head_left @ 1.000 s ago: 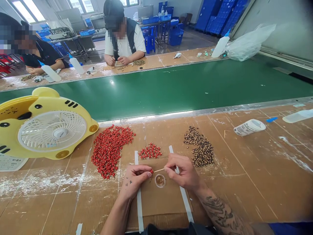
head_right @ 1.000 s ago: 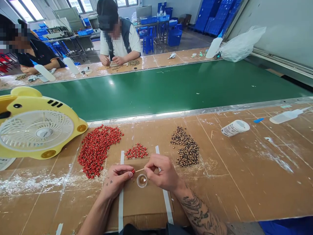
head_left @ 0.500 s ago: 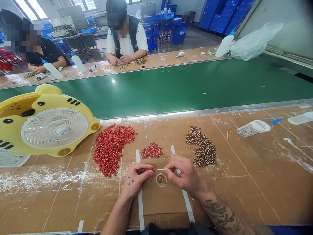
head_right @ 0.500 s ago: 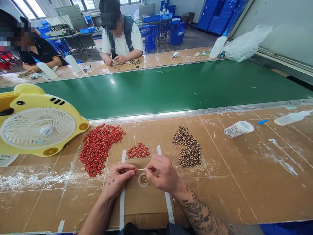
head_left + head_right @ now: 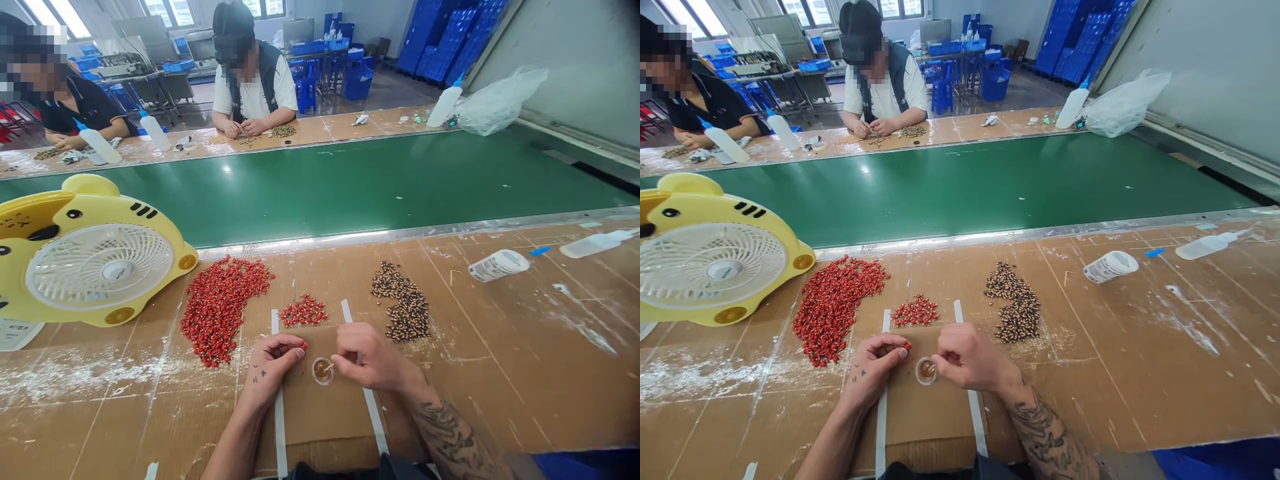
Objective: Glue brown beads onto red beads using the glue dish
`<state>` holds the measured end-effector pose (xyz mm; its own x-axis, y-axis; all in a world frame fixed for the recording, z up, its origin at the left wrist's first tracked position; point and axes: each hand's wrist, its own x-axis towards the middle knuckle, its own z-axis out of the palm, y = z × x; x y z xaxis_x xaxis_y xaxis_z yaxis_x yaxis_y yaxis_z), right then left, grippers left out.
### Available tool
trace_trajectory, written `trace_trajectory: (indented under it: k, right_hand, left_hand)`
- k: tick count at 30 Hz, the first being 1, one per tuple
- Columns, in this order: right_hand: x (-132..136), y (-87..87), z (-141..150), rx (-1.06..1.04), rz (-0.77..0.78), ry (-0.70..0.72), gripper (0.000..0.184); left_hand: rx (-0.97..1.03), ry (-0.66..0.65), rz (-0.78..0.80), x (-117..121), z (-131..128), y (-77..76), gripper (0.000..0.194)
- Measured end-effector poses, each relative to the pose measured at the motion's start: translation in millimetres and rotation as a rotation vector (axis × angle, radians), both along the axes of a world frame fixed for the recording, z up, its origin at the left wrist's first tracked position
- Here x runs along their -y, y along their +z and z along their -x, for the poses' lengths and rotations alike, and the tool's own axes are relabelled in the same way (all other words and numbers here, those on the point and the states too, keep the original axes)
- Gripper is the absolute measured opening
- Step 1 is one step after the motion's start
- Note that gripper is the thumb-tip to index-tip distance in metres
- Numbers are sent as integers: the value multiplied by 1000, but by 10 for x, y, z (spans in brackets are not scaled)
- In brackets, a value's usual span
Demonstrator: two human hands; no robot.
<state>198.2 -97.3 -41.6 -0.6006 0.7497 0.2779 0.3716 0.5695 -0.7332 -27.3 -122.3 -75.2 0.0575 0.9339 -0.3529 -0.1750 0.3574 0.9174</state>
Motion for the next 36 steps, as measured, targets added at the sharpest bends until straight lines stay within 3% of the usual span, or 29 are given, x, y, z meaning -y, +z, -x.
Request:
trace_trajectory:
  k: [3,7,9,13,20,23,25,31,36]
  right_hand:
    - [-34,45,-90,126,41,-51,26]
    - [-157,124,-436,241,42,-380,13]
    - [-247,138,-648,360,7,-467,15]
    - [-408,80,-898,575,-55,-405,18]
    - [-535,-56,-874,653,-140,-308,23]
    - [-506,-13,-852,574,-134,-316,19]
    - [-436,27,-784,416,-68,-343,14]
    - [-142,49,-216,-107,297,-295,10]
    - [-40,52,224,-306,538,-206,14]
  left_hand:
    - [-4,7,8,-3,13,5,17]
    - [-6,-2,23,-14,25,6,19]
    - [-3,-14,22,-22,27,-3,19]
    - [-8,-25,17,-28,26,-22,20]
    - [-10,-27,-13,-15,29,-23,22]
    - [19,-13,-25,-12,20,-36,22]
    - [30,3,-39,-9,7,-47,21]
    - [-61,79,-151,5,-25,-56,16]
    - [-95,46,-233,23,-9,-27,11]
